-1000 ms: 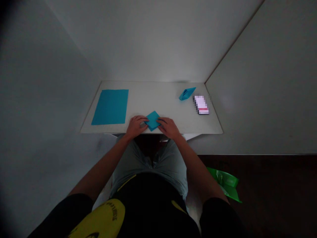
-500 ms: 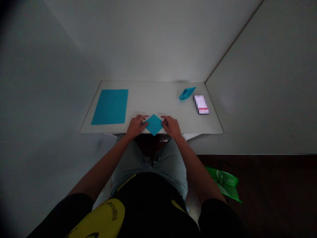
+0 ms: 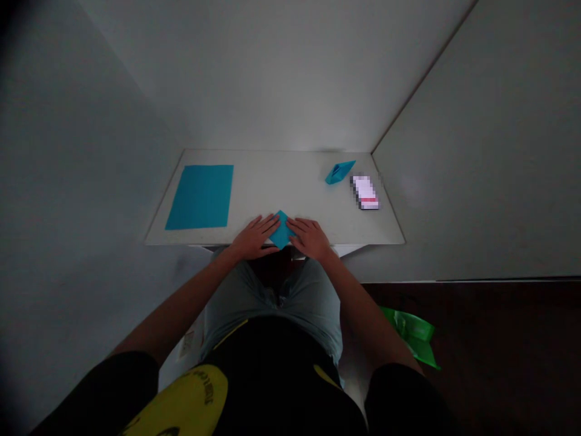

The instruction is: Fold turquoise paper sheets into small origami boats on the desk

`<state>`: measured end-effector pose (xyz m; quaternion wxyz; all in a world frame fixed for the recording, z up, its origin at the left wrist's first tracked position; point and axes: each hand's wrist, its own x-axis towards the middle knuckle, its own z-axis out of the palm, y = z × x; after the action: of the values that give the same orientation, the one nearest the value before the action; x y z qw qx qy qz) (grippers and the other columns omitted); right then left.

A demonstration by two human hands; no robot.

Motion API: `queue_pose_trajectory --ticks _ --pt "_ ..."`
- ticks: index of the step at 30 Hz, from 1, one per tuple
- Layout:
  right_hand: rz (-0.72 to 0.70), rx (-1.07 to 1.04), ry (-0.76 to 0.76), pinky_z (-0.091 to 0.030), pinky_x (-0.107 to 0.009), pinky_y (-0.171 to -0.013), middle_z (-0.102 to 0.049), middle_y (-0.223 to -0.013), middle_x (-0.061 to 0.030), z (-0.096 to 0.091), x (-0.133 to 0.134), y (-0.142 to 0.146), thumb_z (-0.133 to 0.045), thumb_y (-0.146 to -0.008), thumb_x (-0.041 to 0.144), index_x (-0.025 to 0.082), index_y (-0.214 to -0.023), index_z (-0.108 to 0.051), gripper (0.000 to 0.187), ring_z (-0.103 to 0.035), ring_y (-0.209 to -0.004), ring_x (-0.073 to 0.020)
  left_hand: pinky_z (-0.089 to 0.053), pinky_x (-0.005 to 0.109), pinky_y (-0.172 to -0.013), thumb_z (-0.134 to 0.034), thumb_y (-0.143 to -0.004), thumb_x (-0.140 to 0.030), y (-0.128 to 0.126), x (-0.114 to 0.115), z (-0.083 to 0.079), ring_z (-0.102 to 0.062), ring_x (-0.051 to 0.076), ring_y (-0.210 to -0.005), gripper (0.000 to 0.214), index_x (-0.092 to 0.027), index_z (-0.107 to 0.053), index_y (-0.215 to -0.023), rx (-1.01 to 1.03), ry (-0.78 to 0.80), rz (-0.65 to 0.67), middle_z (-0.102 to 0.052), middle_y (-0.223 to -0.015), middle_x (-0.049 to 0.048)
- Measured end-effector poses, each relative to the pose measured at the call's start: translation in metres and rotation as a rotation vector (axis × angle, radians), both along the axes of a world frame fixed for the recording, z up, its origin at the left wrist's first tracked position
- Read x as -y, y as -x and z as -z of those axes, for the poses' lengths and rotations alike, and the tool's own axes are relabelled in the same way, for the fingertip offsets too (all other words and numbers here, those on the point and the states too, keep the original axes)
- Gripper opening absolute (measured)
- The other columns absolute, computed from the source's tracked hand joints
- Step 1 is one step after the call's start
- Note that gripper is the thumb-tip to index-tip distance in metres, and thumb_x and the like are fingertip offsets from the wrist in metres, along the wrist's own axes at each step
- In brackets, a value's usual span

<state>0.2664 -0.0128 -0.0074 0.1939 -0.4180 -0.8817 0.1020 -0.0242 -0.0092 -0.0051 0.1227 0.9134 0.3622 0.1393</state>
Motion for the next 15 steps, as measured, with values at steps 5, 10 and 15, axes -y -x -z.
queue_pose_trajectory --ticks 5,10,15 --pt "-0.053 0.024 0.009 -0.045 -0.055 -0.119 -0.058 -0.168 -0.0082 0.001 0.009 -0.007 -0.075 -0.100 0.056 0.032 -0.167 -0.052 0.075 -0.058 -0.151 -0.0358 -0.026 0.054 -0.139 -0.060 -0.107 -0.039 0.005 0.008 0.007 -0.035 0.031 -0.168 0.071 -0.018 -0.041 -0.172 -0.033 -0.023 0.010 -0.036 -0.180 0.0174" --pt "-0.051 -0.005 0.055 -0.043 -0.054 -0.121 -0.064 -0.162 -0.0046 0.004 0.015 -0.007 -0.065 -0.106 0.034 0.035 -0.157 -0.064 0.051 -0.059 -0.151 -0.0308 -0.033 0.055 -0.136 -0.053 -0.106 -0.020 0.006 0.018 0.008 -0.046 0.027 -0.163 0.054 -0.024 -0.061 -0.159 0.044 0.016 -0.024 -0.053 -0.171 0.0125" --pt "0.024 -0.187 0.130 -0.046 -0.054 -0.114 -0.084 -0.129 -0.0056 -0.004 0.016 -0.002 -0.060 -0.109 0.037 0.032 -0.127 -0.081 0.028 -0.073 -0.127 -0.0309 -0.056 0.050 -0.114 -0.061 -0.106 -0.034 0.008 0.014 -0.009 -0.076 0.029 -0.123 0.029 -0.028 -0.083 -0.124 0.319 0.196 -0.167 -0.083 -0.127 0.0095"
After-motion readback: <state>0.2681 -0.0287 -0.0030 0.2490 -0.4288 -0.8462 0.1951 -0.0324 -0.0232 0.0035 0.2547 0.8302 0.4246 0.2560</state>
